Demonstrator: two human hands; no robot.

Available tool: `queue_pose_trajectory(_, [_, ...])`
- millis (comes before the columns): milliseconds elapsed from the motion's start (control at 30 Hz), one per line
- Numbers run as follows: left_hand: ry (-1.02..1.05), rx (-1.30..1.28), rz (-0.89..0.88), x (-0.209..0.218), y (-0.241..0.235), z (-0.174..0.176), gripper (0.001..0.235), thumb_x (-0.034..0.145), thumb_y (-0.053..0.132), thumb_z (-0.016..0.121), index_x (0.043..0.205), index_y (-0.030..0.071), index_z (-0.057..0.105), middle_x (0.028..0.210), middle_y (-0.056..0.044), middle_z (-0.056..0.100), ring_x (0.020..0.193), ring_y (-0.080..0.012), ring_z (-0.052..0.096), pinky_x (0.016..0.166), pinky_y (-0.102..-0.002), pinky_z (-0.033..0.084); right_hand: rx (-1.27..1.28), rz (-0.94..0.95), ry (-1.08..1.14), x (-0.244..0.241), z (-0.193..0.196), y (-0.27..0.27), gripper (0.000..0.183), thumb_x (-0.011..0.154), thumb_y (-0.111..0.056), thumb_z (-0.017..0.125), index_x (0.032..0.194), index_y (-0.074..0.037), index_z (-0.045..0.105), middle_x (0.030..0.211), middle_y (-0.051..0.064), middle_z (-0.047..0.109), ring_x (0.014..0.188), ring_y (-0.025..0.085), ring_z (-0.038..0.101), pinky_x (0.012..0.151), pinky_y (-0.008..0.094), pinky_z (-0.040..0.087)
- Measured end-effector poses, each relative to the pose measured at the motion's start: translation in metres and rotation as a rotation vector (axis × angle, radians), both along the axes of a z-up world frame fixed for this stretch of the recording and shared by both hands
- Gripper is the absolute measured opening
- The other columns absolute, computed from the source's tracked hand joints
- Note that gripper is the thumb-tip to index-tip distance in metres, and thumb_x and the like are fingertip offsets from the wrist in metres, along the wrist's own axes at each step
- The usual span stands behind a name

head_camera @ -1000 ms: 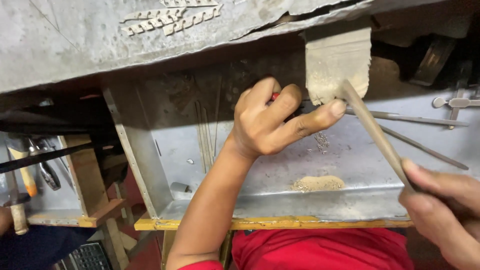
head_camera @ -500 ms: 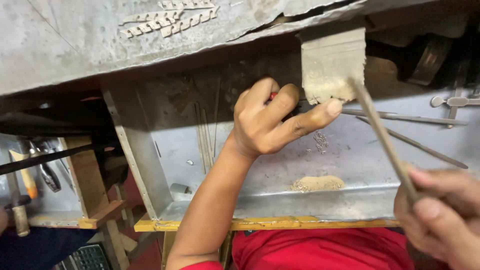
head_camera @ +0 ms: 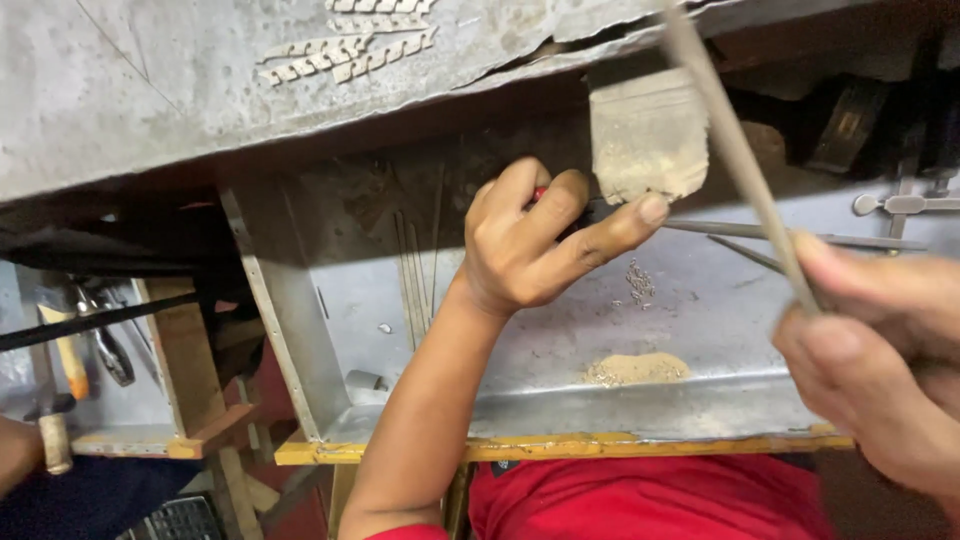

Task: The person uses a hand file to smooth and shape small metal jewelry components while holding them with pliers against a wooden bench pin.

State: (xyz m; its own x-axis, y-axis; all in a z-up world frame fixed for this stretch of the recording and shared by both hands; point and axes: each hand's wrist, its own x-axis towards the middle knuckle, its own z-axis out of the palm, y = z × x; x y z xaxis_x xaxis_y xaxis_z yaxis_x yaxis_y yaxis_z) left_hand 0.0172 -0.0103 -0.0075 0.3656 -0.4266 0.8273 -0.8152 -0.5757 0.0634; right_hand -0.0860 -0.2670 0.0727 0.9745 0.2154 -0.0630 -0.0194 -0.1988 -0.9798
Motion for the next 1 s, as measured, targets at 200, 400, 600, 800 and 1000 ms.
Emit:
queue_pose_trajectory(200, [-0.006,-0.015,0.038,-0.001,0.001,-0.010,0.030,0.109,0.022,0.078,0.135,0.031,0.066,0.081,0.001,0.052,0.064,-0.0203,0.034,0.050,-0.029,0.038,0.015,-0.217,0.242,-0.051,-0.007,-0.008,0.051,0.092,-0.012,0.052,0.142,-0.004,0.055,0.054,0.006,0.044,0.040,0.010,0.033,0.037,0.023,0.024])
queue_pose_trajectory(400, [0.042,0.056,0.008,-0.001,0.005,0.008,0.032,0.113,0.011,0.066,0.138,0.030,0.063,0.085,0.001,0.054,0.066,-0.0222,0.033,0.051,-0.033,0.036,-0.526,0.015,-0.157,0.025,0.011,0.005,0.040,0.094,-0.010,0.066,0.134,-0.011,0.067,0.041,0.001,0.046,0.035,0.012,0.030,0.039,0.030,0.026])
queue_pose_trajectory(600, [-0.038,0.058,0.054,-0.002,0.005,0.019,0.016,0.106,0.020,0.069,0.121,0.026,0.070,0.078,0.002,0.055,0.062,-0.0210,0.031,0.050,-0.032,0.028,-0.496,0.225,-0.350,0.057,0.020,0.012,0.049,0.086,-0.015,0.073,0.132,0.002,0.068,0.133,0.017,0.072,0.114,0.025,0.073,0.096,0.033,0.055])
queue_pose_trajectory(800, [0.249,-0.071,-0.059,-0.027,-0.001,0.029,0.027,0.116,0.005,0.056,0.137,0.018,0.067,0.090,-0.004,0.063,0.071,-0.0234,0.038,0.061,-0.035,0.038,0.004,-0.120,-0.164,0.060,-0.012,0.020,0.029,0.102,-0.012,0.053,0.118,0.013,0.051,0.057,0.015,0.047,0.041,0.016,0.045,0.044,0.026,0.034])
queue_pose_trajectory(1000, [0.818,-0.423,-0.389,-0.046,-0.019,0.034,0.039,0.102,-0.011,0.063,0.135,0.010,0.063,0.103,-0.010,0.075,0.087,-0.0245,0.076,0.085,-0.033,0.064,-0.076,-0.009,-0.432,0.062,-0.021,0.027,0.018,0.098,-0.006,0.059,0.100,0.010,0.068,0.093,0.026,0.067,0.080,0.030,0.065,0.072,0.034,0.051])
